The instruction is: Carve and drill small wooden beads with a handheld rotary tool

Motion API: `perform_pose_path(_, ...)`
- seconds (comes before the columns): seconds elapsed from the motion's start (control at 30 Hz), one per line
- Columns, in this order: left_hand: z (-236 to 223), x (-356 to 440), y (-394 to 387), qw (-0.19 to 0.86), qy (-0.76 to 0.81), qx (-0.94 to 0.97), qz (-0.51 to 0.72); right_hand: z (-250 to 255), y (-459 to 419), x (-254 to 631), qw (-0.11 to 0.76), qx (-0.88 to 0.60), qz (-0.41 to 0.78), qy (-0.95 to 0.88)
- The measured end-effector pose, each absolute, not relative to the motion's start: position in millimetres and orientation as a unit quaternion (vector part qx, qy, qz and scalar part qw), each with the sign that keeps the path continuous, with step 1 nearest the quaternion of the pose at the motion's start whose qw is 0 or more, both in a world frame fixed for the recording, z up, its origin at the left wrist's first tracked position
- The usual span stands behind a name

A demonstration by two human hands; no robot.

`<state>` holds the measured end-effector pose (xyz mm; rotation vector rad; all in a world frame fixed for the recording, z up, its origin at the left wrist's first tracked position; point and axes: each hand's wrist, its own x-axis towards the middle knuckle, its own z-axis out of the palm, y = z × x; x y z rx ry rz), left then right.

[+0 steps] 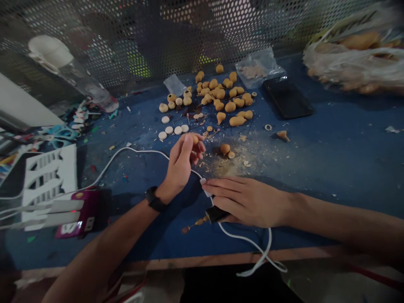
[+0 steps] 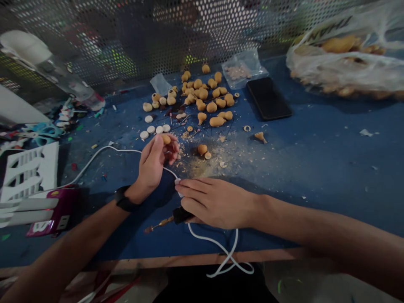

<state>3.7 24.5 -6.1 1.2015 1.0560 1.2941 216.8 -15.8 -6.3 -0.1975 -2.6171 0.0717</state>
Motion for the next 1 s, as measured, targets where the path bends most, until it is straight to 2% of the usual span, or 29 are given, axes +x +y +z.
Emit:
perform_pose_path(0.3,-2.7,4.7,23.3,0.522,0.444,0.499,0.531,-6.8,-16.7,215.2,0.243,-0.082,0.052,-0.965)
perform_pose_path(0.8,-6.7,3.2,25.9,0.484,0.443,0.530,0.538,-7.2,-10.8,212.9,0.284,-0.085,0.106,-0.949)
perform_pose_path(1.0,-6.8,3.0,27.5,0.473,0.454,0.525,0.542,-7.5,-9.9,211.1,0.273,-0.094,0.109,-0.951)
